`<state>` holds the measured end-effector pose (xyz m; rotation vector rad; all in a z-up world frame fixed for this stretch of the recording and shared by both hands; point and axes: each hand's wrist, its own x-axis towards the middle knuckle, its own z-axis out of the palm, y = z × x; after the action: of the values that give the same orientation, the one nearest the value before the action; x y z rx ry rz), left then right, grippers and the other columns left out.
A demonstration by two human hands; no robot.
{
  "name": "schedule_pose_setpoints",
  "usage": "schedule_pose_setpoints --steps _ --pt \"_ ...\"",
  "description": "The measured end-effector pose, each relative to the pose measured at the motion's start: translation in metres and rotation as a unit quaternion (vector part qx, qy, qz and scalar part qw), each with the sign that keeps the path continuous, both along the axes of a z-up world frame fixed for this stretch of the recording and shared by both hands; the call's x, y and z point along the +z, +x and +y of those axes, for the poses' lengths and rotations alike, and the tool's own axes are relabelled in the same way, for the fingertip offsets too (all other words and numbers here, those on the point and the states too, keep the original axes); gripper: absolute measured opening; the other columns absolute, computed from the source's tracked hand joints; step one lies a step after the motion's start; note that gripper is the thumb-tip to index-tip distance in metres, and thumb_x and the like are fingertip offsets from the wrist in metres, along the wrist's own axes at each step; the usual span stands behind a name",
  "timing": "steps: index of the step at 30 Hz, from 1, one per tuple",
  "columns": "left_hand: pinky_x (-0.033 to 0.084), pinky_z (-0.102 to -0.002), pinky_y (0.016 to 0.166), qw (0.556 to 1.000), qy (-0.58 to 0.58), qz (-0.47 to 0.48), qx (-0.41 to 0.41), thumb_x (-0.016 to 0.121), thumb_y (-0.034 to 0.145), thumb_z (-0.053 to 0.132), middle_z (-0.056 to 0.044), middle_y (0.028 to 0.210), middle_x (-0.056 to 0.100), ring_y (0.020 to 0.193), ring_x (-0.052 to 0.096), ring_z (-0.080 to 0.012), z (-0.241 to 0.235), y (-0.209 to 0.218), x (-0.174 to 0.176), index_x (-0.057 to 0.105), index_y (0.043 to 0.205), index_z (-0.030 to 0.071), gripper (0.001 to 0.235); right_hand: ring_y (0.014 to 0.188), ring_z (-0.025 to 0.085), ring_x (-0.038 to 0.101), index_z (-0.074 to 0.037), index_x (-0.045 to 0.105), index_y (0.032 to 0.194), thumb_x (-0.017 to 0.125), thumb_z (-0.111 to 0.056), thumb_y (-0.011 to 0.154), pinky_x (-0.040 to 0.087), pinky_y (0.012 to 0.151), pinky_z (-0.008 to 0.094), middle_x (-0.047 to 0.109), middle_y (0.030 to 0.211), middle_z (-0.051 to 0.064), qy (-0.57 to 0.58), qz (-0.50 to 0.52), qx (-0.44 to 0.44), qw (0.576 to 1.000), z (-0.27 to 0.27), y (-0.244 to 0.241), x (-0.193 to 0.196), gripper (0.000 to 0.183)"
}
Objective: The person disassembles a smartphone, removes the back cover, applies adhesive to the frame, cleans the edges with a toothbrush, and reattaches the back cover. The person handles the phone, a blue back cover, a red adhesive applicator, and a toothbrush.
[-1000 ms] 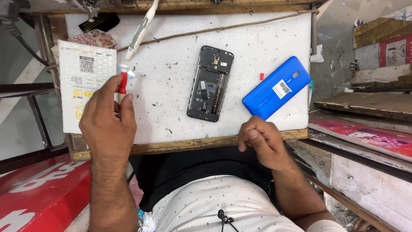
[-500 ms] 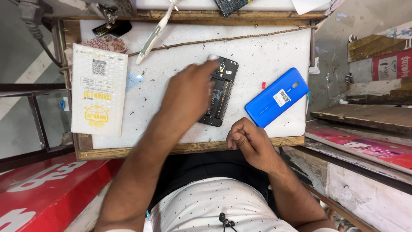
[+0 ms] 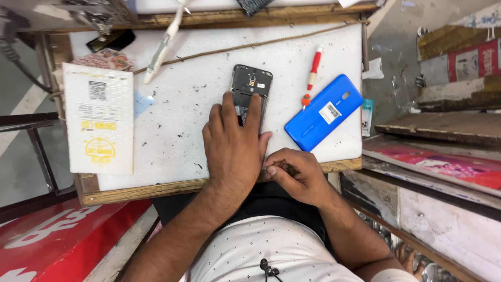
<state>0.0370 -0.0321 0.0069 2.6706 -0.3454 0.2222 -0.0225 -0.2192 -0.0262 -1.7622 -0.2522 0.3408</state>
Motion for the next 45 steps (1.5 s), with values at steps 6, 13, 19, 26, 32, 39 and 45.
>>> schedule_pose_setpoints --steps 6,13,19,26,32,39,45 --pt "0.048 -0.055 0.099 0.999 0.036 0.015 -0.015 0.082 0.082 0.012 -0.028 0.148 0.037 0.13 0.046 -0.0426 0.015 -0.002 -0.008 0.053 0.148 0.012 0.073 0.066 0.008 0.066 -0.001 0.072 0.104 0.07 -0.011 0.098 0.053 0.058 0.022 0.073 0.081 0.005 -0.057 -0.019 0.0 0.998 -0.001 0.0 0.003 0.011" --pt "0.042 -0.062 0.104 0.997 -0.01 0.055 -0.051 0.084 0.071 0.011 -0.026 0.149 0.037 0.133 0.044 -0.0432 0.068 -0.013 -0.002 0.055 0.143 0.012 0.078 0.071 0.01 0.07 -0.003 0.071 0.105 0.069 -0.011 0.099 0.056 0.062 0.023 0.074 0.084 0.006 -0.052 -0.055 -0.007 0.997 -0.003 -0.004 -0.004 0.011" --pt "0.038 -0.057 0.118 0.963 -0.248 0.099 -0.023 0.08 0.071 0.008 -0.021 0.153 0.045 0.143 0.045 -0.0414 0.075 -0.036 0.011 0.048 0.145 0.013 0.081 0.109 0.02 0.069 -0.004 0.036 0.151 0.058 -0.013 0.108 0.06 0.088 0.032 0.063 0.133 0.017 0.108 -0.003 -0.049 0.993 0.008 0.0 0.005 0.049" --pt "0.041 -0.056 0.109 0.967 -0.202 -0.071 -0.138 0.081 0.072 0.012 -0.021 0.154 0.041 0.137 0.048 -0.0396 0.06 -0.059 0.036 0.042 0.145 0.02 0.083 0.12 0.032 0.067 0.003 0.03 0.158 0.066 -0.029 0.105 0.06 0.099 0.05 0.061 0.137 0.024 0.371 0.133 -0.027 0.919 0.013 -0.011 0.0 0.072" --pt "0.045 -0.053 0.098 0.961 -0.23 -0.089 -0.122 0.089 0.077 0.03 -0.018 0.131 0.058 0.118 0.061 -0.0336 0.078 -0.072 0.045 0.049 0.139 0.015 0.076 0.134 0.034 0.058 -0.002 0.048 0.147 0.071 -0.019 0.098 0.048 0.114 0.056 0.058 0.143 0.02 0.451 0.097 -0.062 0.885 0.018 -0.013 0.028 0.057" --pt "0.048 -0.041 0.096 0.921 -0.218 -0.161 -0.281 0.088 0.085 0.024 0.01 0.105 0.075 0.102 0.069 -0.0087 0.101 -0.085 0.072 0.073 0.105 0.024 0.025 0.12 0.045 0.07 -0.013 0.073 0.115 0.066 -0.02 0.103 0.053 0.107 0.059 0.073 0.117 0.023 0.425 -0.195 0.282 0.838 -0.007 0.005 0.082 0.016" --pt "0.046 -0.054 0.109 0.986 -0.138 -0.049 -0.077 0.076 0.086 0.021 -0.01 0.128 0.064 0.124 0.059 -0.0315 0.106 -0.043 0.065 0.065 0.122 0.01 0.039 0.114 0.032 0.076 -0.003 0.071 0.116 0.071 -0.002 0.097 0.065 0.099 0.041 0.076 0.12 0.018 0.135 -0.138 -0.028 0.981 0.019 0.021 0.055 0.019"
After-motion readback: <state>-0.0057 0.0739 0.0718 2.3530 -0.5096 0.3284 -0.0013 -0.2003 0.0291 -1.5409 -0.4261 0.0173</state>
